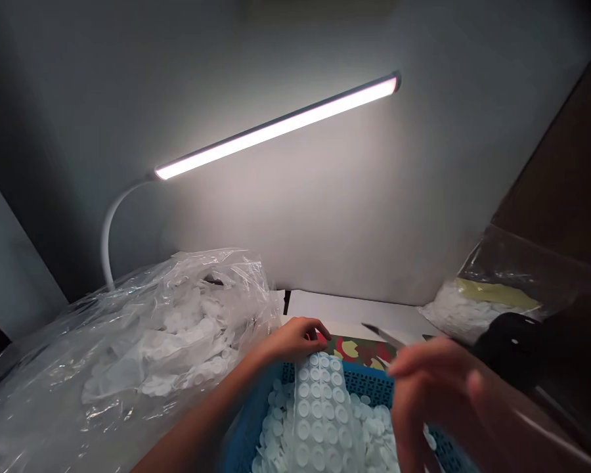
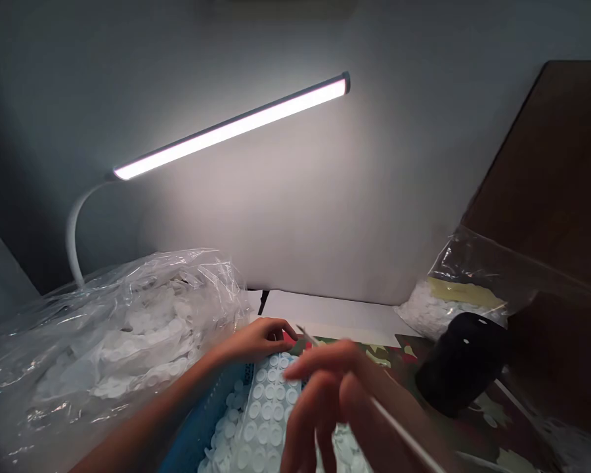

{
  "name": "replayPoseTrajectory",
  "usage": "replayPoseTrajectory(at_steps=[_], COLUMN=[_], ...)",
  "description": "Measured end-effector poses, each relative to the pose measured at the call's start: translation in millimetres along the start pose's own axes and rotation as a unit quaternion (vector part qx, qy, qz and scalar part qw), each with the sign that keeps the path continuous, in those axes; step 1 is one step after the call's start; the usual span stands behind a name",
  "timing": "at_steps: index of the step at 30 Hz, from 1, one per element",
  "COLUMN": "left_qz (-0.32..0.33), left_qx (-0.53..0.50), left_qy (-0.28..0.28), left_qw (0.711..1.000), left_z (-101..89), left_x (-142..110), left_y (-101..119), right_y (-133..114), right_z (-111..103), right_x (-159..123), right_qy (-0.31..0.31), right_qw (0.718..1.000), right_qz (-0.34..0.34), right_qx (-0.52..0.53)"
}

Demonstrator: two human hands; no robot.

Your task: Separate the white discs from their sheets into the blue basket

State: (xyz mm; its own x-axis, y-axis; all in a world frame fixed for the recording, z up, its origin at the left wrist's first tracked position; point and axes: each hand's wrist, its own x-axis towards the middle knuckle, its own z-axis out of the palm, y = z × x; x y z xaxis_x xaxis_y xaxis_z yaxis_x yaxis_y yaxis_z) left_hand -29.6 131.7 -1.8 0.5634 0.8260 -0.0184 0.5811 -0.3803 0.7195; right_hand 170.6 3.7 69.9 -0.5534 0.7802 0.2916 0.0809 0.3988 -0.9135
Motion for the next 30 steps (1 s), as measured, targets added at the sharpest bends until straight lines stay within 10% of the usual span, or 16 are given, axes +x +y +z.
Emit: replayPoseTrajectory(at_steps=[5,21,30], left_qz=[0.011,0.024,0.02], left_qx=[0.001,0.0,-0.005], left_qy=[-0.003,-0.016,-0.022], left_qw=[1.0,1.0,1.0], left_z=[-0.5,0.2,1.1], left_x=[-0.5,2.1,2.0], left_y=[0.6,-1.5,0.2], right_y=[10.4,63.9,69.3], right_z=[-8.7,-11.8,-9.5], right_x=[26.0,38.3,30.4], right_qy=[0.171,0.03,0.028], right_qw=[0.982,0.997,0.974], right_qz=[0.044,0.071,0.005], right_qx=[-0.069,0.006,-0.226])
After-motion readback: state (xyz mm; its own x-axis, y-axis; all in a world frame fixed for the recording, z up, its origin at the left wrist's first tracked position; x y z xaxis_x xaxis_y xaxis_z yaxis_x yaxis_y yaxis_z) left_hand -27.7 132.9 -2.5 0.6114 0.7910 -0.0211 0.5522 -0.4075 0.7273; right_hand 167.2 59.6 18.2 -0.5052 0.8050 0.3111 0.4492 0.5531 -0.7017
